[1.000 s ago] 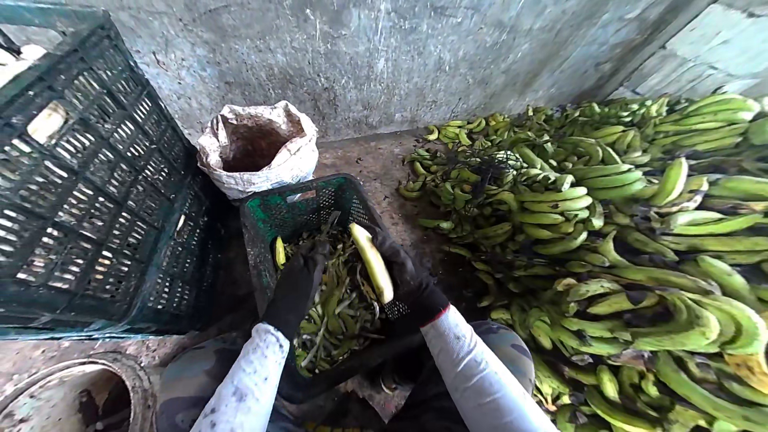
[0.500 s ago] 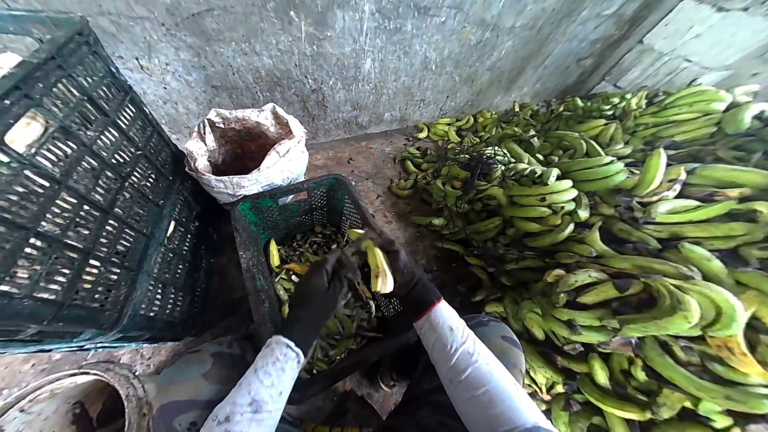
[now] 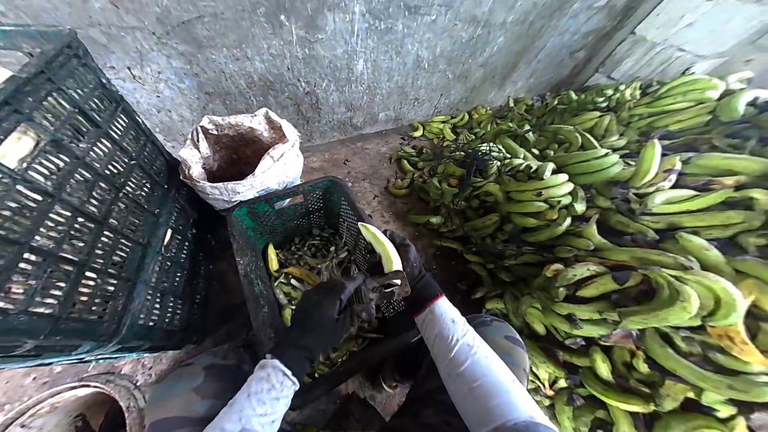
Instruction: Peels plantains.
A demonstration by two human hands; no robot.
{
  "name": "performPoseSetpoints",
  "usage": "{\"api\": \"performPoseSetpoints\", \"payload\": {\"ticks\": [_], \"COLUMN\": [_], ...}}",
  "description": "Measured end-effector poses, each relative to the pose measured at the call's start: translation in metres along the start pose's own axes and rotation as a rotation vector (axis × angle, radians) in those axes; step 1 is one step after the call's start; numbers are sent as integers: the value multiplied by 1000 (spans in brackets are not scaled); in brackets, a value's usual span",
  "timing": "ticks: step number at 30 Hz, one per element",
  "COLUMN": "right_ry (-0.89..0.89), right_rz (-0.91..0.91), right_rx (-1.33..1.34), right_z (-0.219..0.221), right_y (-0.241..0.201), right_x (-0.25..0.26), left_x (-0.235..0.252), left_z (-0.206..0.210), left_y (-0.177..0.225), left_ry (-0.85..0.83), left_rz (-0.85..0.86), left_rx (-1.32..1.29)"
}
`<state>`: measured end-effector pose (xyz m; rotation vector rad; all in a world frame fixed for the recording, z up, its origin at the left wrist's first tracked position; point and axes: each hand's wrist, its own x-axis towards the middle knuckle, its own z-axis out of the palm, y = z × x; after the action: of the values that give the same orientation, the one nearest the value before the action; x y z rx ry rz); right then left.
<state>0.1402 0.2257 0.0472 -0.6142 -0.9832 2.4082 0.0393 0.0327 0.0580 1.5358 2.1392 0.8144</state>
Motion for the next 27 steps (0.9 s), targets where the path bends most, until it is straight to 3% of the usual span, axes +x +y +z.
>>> {"api": "performPoseSetpoints", "payload": {"ticks": [6,10,12,15,19,27], "right_ry": [-208,-126,-8,41,24,-11], "right_rz": [114,-32,-80,-71,-113,78], "right_rx": [8,-161,-320,-486,-729,-289], "right_z": [8,8,6,12,34,29], "right_y": [10,13,18,27,34,31], "right_x": [-6,-7,-1,8,-11,-7], "left_x": [20,21,20,12,9,-9], "left_z": [-10,-25,-22,-15,0,-3], "left_y": [-16,-45,-48,-16,8,-9], "left_ry": [159,341,389,280,139,280], "left_rz": [-251,-467,-444,-385,-458,-532], "left_rx": [-100,-405,-630,-704,-430,-1025]}}
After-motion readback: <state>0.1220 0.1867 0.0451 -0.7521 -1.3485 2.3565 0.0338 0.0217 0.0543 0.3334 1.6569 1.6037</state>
